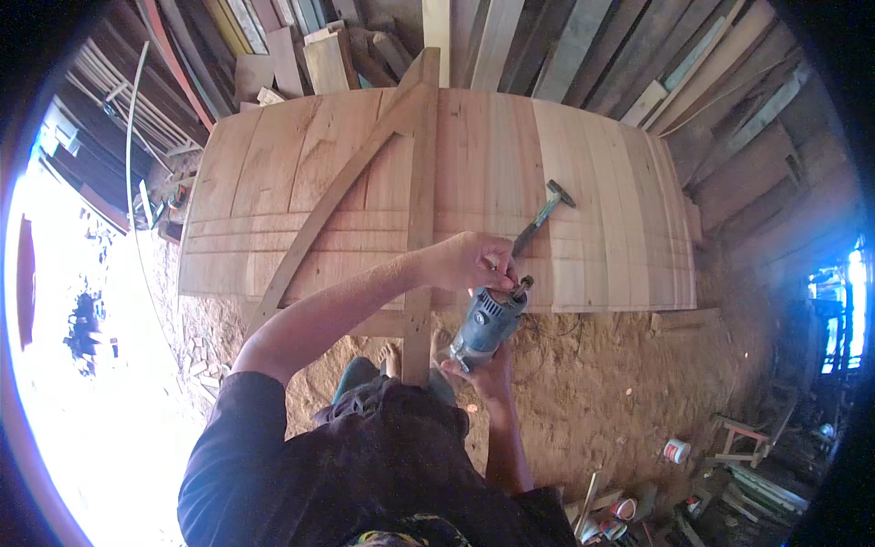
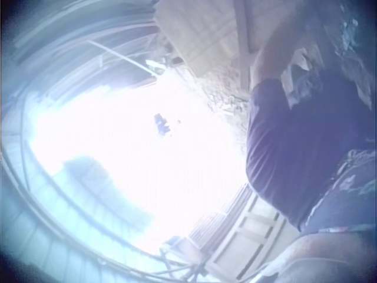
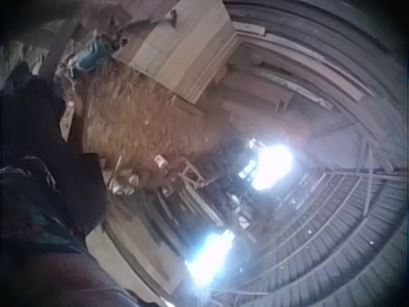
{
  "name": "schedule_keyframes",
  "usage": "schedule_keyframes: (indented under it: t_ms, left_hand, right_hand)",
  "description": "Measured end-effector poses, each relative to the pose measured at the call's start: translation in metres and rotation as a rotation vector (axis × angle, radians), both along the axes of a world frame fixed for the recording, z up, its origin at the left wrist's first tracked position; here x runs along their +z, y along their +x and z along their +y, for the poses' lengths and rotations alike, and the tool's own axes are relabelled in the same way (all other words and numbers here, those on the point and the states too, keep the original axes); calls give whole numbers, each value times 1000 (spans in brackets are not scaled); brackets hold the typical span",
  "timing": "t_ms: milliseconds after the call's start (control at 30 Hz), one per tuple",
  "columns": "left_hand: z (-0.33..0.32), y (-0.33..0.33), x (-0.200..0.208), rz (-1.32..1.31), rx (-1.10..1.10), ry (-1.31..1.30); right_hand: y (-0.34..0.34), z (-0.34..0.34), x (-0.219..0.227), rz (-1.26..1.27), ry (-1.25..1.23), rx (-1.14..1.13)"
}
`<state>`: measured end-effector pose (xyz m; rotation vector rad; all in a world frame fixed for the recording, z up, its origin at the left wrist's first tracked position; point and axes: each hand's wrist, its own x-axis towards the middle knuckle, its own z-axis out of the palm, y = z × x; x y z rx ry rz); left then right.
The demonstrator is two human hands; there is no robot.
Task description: The person assembles a wooden structure by hammering nails into wooden planks and using a power tool to smooth the edges. The person repeatedly positions planks, hammers them into place, and uses a handheld router to finish the joints.
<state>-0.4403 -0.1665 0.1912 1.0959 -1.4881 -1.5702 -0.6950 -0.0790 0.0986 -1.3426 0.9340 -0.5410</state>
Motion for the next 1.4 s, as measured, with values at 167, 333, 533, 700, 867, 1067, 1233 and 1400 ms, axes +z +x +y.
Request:
schedule_keyframes:
  t_ms: [167,333,533,700,867,1067,1233,1400]
  left_hand:
    - [-11,6,5,-97,116,30]
    - [-6,76,-89,-355,685,-262]
    - [13,122,-163,-880,939,34]
    - [15,87,-196,-1117,915,-165]
    - [14,83,-187,-1134,900,-165]
    - [15,86,-190,-1142,910,-160]
    - [14,86,-184,-1077,911,-134]
    - [18,85,-181,-1016,925,-81]
  right_hand:
    - [12,-12,6,-56,67,-60]
    - [32,-39,15,-221,8,-207]
    - [66,-105,24,-477,128,-271]
    - [118,-152,15,-168,-178,-261]
    - [174,-190,2,-265,-362,-269]
    - [209,-219,-29,-147,-503,-170]
    - [218,-222,-37,-49,-491,-159]
    - [227,-215,-43,38,-620,-136]
